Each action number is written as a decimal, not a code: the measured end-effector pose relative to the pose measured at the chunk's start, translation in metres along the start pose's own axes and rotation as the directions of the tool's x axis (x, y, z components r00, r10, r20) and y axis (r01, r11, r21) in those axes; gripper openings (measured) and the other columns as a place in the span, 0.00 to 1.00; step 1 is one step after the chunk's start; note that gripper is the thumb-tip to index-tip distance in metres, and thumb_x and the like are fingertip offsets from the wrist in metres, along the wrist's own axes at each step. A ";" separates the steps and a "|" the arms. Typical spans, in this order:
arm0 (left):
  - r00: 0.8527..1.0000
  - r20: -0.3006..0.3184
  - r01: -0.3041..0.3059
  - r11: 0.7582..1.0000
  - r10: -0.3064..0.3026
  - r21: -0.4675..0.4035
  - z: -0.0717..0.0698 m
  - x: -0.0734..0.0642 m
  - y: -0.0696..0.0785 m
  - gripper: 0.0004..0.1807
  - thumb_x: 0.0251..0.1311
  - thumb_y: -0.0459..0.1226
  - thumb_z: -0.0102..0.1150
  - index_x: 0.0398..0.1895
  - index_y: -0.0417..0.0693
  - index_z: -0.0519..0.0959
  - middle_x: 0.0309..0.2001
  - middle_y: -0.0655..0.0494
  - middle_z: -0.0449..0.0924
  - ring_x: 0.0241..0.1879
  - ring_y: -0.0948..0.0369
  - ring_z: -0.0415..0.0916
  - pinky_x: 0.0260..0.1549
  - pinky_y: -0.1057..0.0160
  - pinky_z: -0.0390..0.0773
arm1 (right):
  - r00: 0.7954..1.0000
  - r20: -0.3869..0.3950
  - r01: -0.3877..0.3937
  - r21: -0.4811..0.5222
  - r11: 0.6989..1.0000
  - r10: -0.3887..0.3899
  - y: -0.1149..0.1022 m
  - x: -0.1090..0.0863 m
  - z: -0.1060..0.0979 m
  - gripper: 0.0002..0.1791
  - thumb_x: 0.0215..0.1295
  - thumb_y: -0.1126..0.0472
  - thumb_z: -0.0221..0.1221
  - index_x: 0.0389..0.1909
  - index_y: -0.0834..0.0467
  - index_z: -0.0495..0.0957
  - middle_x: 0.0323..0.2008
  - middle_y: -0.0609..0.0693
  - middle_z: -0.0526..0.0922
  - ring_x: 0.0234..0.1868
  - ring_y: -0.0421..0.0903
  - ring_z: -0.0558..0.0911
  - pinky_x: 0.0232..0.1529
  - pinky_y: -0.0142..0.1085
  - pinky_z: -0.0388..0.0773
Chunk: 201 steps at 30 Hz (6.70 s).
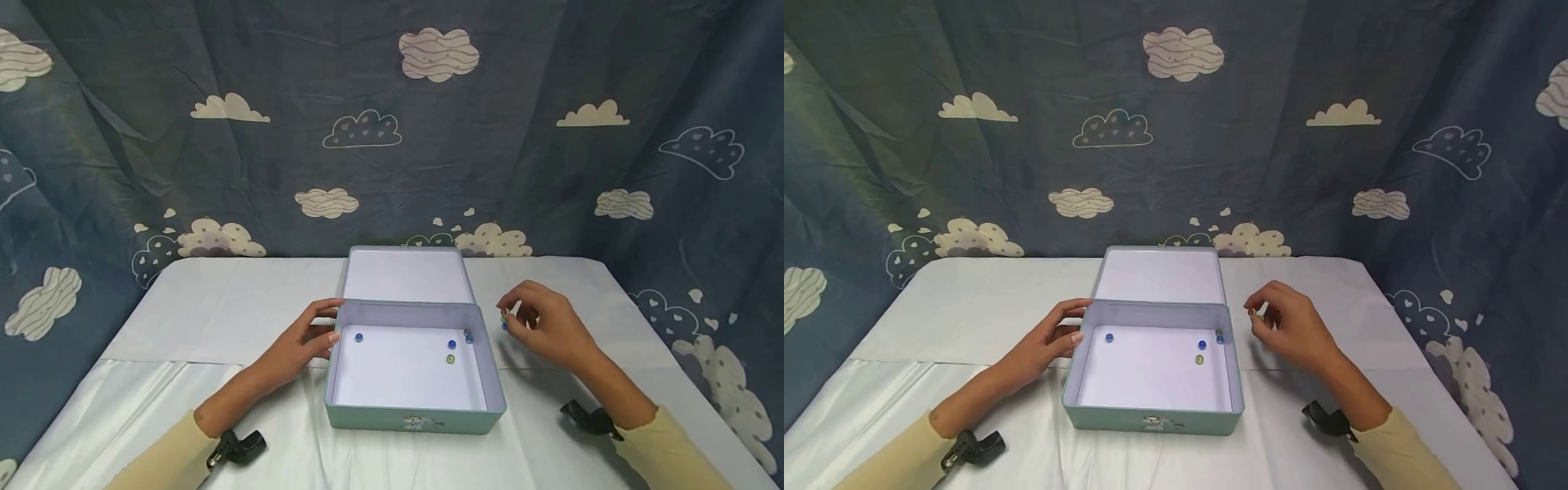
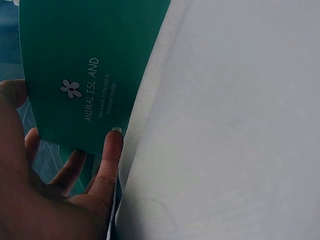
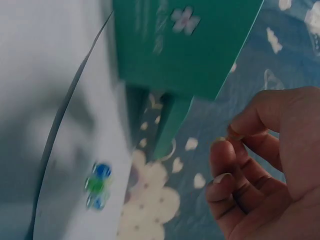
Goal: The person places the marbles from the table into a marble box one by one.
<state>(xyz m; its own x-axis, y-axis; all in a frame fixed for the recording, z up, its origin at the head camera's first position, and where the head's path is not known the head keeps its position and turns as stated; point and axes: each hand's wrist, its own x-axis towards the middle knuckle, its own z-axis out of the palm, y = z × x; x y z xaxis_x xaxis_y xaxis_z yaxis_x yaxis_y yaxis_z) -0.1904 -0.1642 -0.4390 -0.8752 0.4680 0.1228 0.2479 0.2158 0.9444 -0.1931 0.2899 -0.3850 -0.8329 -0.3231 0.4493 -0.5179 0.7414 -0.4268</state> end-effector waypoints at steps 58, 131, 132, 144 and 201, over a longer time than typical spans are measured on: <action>1.000 0.001 -0.005 1.000 0.005 0.017 -0.001 0.003 -0.002 0.31 0.80 0.43 0.56 0.81 0.66 0.60 0.74 0.37 0.61 0.70 0.38 0.72 0.47 0.57 0.86 | 0.997 -0.051 -0.052 -0.002 0.999 0.052 -0.027 -0.003 0.011 0.15 0.64 0.73 0.69 0.46 0.53 0.85 0.40 0.44 0.84 0.27 0.41 0.74 0.27 0.31 0.75; 1.000 0.005 -0.021 1.000 0.021 0.015 -0.001 0.002 -0.005 0.31 0.81 0.42 0.54 0.82 0.64 0.59 0.74 0.37 0.62 0.68 0.38 0.73 0.47 0.55 0.86 | 0.925 0.156 -0.331 -0.125 0.935 0.348 0.052 -0.004 0.009 0.10 0.63 0.67 0.67 0.45 0.60 0.85 0.37 0.53 0.84 0.34 0.49 0.78 0.29 0.39 0.76; 1.000 0.005 -0.021 1.000 0.021 0.015 -0.001 0.002 -0.005 0.31 0.81 0.42 0.54 0.82 0.64 0.59 0.74 0.37 0.62 0.69 0.38 0.73 0.47 0.56 0.86 | 0.928 0.151 -0.325 -0.122 0.938 0.342 0.050 -0.004 0.008 0.10 0.62 0.67 0.67 0.45 0.60 0.85 0.37 0.52 0.84 0.34 0.49 0.78 0.28 0.39 0.76; 1.000 0.008 -0.021 1.000 0.020 0.006 -0.001 0.003 -0.005 0.32 0.80 0.42 0.56 0.82 0.65 0.59 0.75 0.37 0.61 0.69 0.38 0.72 0.46 0.56 0.87 | 0.963 0.116 -0.234 -0.081 0.969 0.242 0.017 0.001 -0.001 0.10 0.60 0.67 0.69 0.43 0.59 0.86 0.35 0.49 0.84 0.30 0.45 0.76 0.27 0.36 0.73; 1.000 0.000 -0.022 1.000 0.022 0.008 -0.002 0.001 -0.006 0.31 0.81 0.43 0.55 0.81 0.69 0.59 0.75 0.42 0.62 0.68 0.41 0.74 0.47 0.53 0.87 | 0.951 0.307 0.012 0.041 0.999 -0.024 -0.062 -0.008 0.009 0.15 0.57 0.72 0.70 0.36 0.47 0.82 0.36 0.39 0.80 0.31 0.40 0.78 0.30 0.31 0.78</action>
<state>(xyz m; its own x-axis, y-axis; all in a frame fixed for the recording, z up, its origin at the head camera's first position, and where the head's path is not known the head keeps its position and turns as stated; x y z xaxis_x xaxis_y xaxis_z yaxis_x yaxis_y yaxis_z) -0.1932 -0.1666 -0.4436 -0.8693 0.4729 0.1439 0.2708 0.2120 0.9390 -0.1561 0.2416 -0.3690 -0.8401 -0.5055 0.1965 -0.5351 0.7131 -0.4530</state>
